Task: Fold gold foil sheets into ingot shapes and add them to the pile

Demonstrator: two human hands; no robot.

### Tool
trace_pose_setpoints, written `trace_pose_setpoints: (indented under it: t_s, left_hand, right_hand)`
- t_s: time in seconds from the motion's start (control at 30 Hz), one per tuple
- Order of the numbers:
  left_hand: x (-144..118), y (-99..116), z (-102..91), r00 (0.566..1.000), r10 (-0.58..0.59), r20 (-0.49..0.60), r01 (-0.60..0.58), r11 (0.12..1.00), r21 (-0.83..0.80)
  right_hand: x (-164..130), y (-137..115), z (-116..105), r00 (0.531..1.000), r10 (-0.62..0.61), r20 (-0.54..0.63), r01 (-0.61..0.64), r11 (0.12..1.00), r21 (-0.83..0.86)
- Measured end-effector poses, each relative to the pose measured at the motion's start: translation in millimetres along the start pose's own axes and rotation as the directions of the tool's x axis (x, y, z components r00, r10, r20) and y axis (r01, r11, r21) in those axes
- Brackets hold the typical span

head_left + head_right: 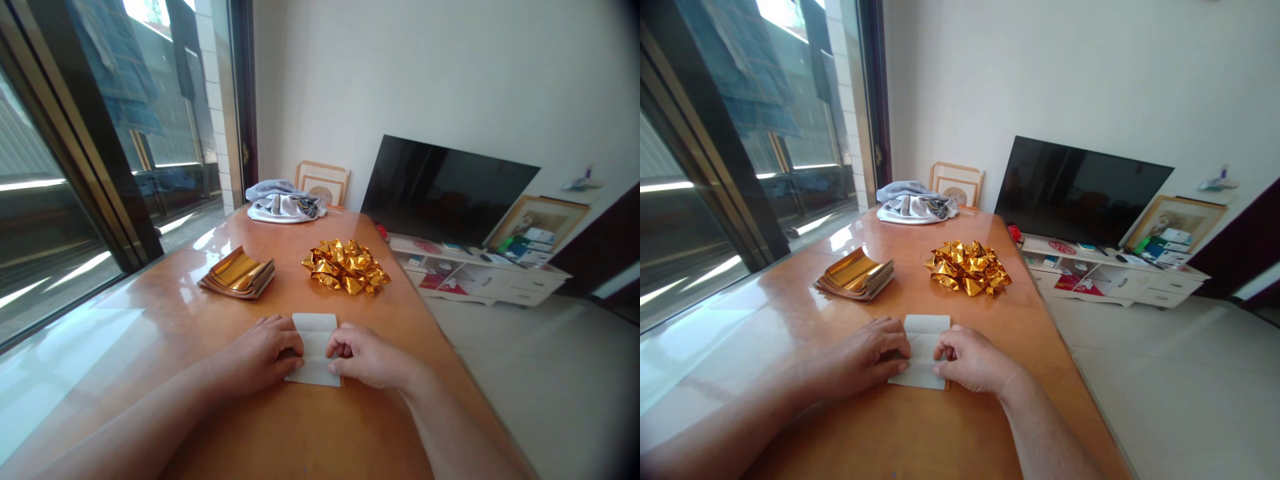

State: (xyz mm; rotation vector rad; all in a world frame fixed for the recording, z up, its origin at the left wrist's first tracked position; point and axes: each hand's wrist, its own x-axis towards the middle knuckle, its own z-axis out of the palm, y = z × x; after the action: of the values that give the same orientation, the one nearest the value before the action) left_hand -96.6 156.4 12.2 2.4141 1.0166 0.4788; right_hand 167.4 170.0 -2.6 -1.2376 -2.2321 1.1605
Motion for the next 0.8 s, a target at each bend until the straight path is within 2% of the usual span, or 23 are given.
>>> trace_pose_setpoints:
  t_s: [0.13,0.3,0.47,0.6,0.7,0.8]
  left_hand:
    - [1.2,-0.1,1.8,1.000,-0.023,-0.021,0.023,1.000,0.013]
    - [3.9,-6.7,6.1,0.992,-0.109,-0.066,0.115,0.990,0.079]
    - [7.7,-11.4,9.7,0.977,-0.179,-0.118,0.191,0.977,0.095]
    - [9.5,-12.3,12.1,0.965,-0.217,-0.150,0.232,0.969,0.087]
    - [9.2,-12.2,13.0,0.960,-0.217,-0.176,0.235,0.968,0.089]
    - [7.9,-11.5,12.9,0.973,-0.145,-0.181,0.170,0.976,0.136]
  right_hand:
    - [0.5,-5.5,-2.6,1.000,-0.011,-0.020,0.012,0.999,0.041]
    - [3.6,-1.7,-1.9,1.000,0.013,-0.026,-0.012,0.998,0.066]
    - [12.4,15.8,9.4,0.981,0.113,-0.159,-0.101,0.991,0.086]
    - [16.1,21.5,14.5,0.967,0.123,-0.221,-0.119,0.992,0.033]
    - [16.2,18.6,14.5,0.957,0.119,-0.266,-0.131,0.991,-0.026]
    - [16.7,14.8,13.5,0.950,0.080,-0.303,-0.118,0.987,-0.111]
